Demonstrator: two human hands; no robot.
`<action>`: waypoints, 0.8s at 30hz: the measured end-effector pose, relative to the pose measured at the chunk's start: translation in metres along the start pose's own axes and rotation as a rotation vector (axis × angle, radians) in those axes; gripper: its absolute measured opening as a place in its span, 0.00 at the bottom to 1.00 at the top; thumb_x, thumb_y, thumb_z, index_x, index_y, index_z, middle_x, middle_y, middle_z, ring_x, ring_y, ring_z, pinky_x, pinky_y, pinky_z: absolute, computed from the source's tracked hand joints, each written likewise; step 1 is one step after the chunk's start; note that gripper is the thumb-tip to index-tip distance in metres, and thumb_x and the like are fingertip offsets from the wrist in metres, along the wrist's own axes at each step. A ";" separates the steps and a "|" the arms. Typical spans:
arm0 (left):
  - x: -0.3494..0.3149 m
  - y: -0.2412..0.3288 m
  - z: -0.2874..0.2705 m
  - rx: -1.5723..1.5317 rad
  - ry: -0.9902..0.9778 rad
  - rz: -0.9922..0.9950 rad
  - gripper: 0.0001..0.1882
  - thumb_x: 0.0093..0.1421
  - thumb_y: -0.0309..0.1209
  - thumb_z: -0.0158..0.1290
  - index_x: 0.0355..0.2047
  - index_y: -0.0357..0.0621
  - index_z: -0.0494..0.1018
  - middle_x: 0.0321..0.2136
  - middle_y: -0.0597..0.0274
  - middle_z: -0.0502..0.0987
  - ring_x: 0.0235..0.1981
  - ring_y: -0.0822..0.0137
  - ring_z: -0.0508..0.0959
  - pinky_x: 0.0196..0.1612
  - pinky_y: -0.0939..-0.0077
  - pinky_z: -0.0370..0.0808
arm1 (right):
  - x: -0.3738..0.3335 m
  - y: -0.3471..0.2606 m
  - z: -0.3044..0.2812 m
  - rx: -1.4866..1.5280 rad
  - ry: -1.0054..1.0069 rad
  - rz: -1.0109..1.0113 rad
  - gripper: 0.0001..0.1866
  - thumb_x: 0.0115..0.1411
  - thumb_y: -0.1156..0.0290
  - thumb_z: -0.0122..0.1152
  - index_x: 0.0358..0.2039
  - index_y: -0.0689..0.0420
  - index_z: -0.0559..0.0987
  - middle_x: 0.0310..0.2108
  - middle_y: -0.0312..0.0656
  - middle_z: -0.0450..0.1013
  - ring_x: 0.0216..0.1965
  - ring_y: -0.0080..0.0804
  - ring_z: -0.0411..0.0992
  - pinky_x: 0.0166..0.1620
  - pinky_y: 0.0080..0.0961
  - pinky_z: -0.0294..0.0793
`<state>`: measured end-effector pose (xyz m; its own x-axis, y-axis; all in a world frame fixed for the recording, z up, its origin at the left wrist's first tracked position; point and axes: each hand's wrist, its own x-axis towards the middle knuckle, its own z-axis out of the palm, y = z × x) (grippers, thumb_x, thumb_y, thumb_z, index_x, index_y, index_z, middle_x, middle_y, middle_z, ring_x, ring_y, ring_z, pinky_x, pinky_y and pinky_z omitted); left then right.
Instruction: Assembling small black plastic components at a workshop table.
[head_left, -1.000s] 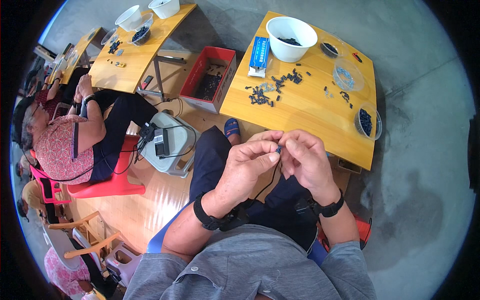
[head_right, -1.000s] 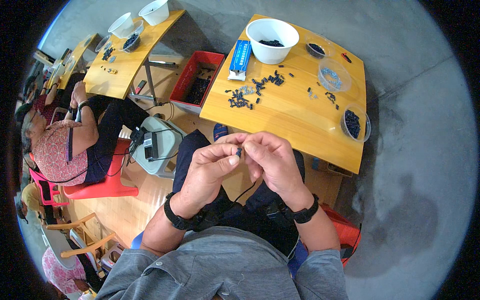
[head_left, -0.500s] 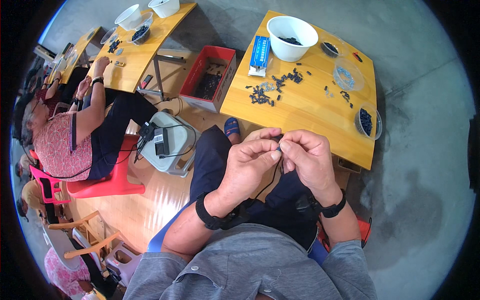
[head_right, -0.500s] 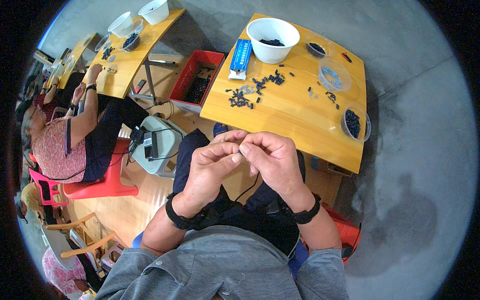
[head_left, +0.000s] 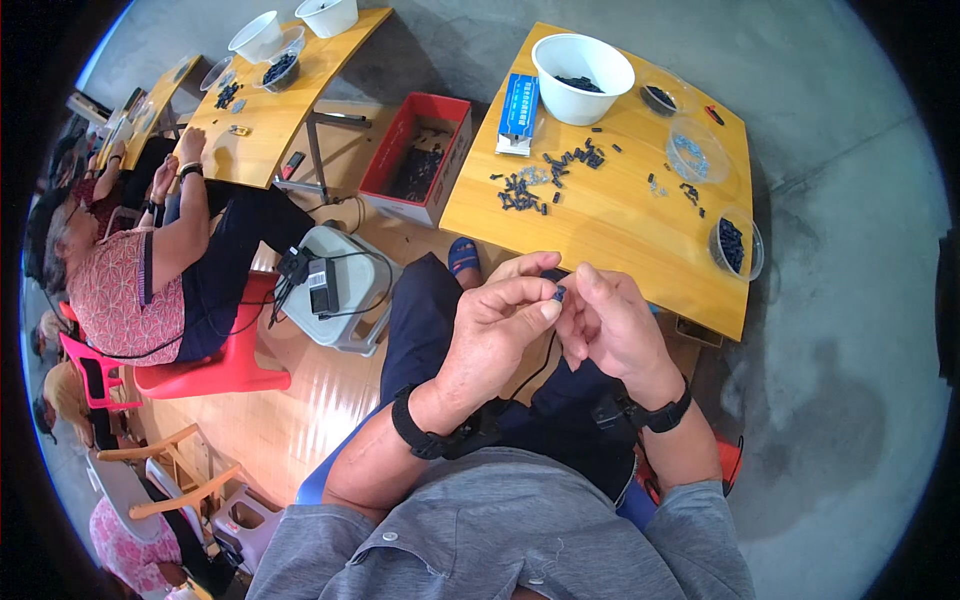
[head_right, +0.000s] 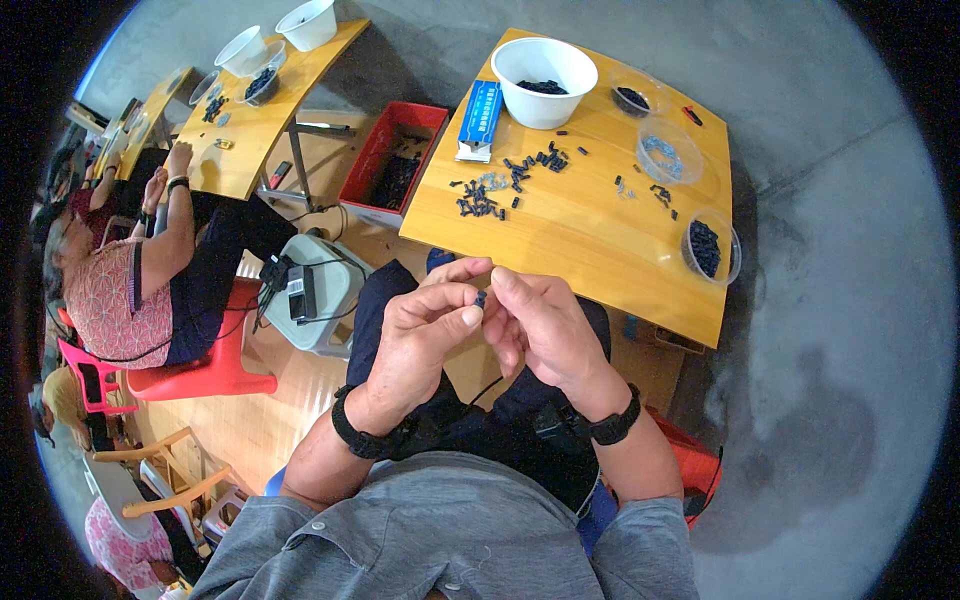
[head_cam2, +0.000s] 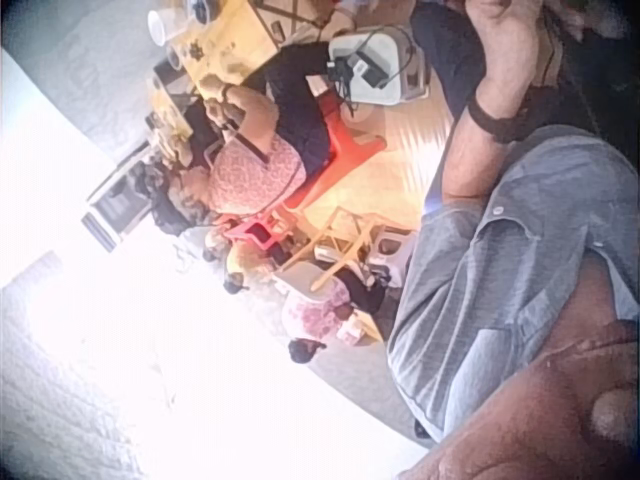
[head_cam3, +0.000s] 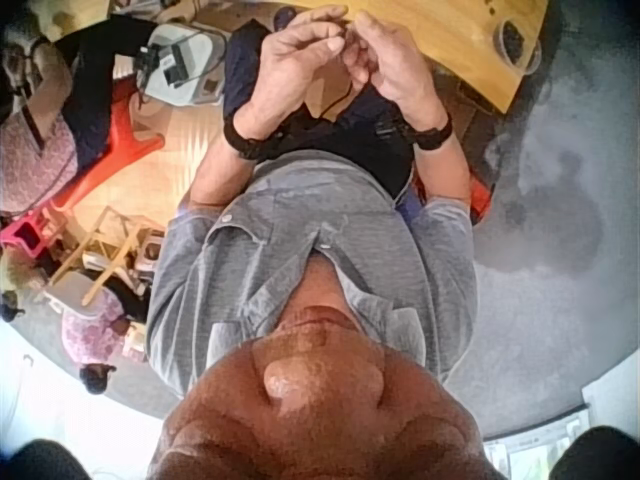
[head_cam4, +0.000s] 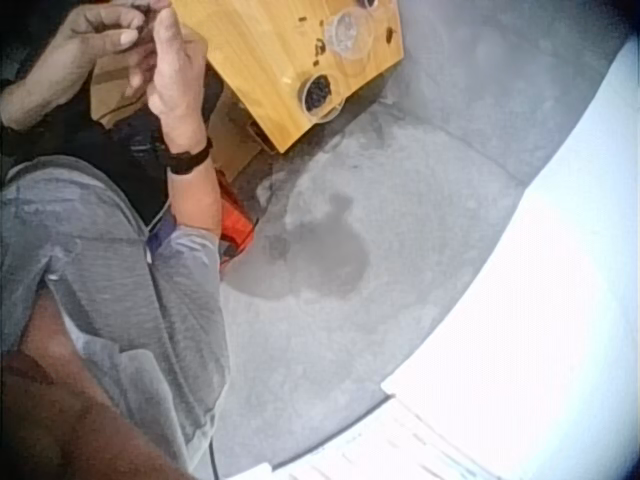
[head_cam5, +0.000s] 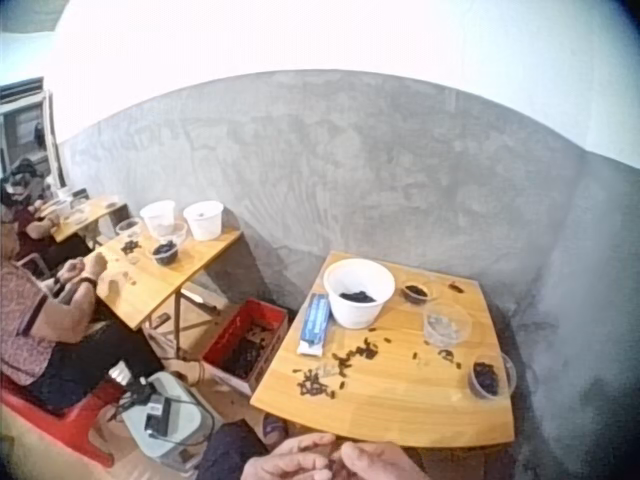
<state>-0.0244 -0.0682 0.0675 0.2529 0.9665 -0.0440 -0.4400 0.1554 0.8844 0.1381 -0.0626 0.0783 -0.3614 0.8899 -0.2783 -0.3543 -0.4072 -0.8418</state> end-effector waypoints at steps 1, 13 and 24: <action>0.000 -0.001 0.000 0.000 -0.001 -0.001 0.05 0.55 0.18 0.53 0.31 0.34 0.78 0.46 0.53 0.71 0.55 0.64 0.66 0.54 0.73 0.63 | 0.001 0.000 0.000 0.000 0.001 0.000 0.24 0.64 0.51 0.49 0.27 0.63 0.74 0.16 0.36 0.68 0.11 0.19 0.64 0.13 0.15 0.66; 0.001 0.010 0.005 -0.057 -0.127 -0.074 0.04 0.57 0.20 0.53 0.31 0.36 0.77 0.51 0.52 0.70 0.55 0.64 0.66 0.57 0.65 0.62 | -0.001 -0.001 -0.006 0.178 -0.210 0.291 0.32 0.63 0.41 0.42 0.19 0.60 0.72 0.09 0.36 0.63 0.05 0.19 0.59 0.09 0.18 0.64; -0.005 0.015 0.006 -0.072 -0.184 -0.181 0.06 0.56 0.21 0.52 0.32 0.34 0.79 0.49 0.49 0.72 0.56 0.63 0.67 0.55 0.67 0.65 | -0.009 0.001 0.009 0.251 -0.214 0.336 0.20 0.64 0.58 0.40 0.22 0.58 0.68 0.07 0.29 0.56 0.04 0.17 0.55 0.09 0.20 0.64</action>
<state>-0.0269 -0.0715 0.0840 0.4821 0.8695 -0.1072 -0.4323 0.3425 0.8342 0.1338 -0.0728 0.0842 -0.6522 0.6488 -0.3921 -0.3757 -0.7259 -0.5762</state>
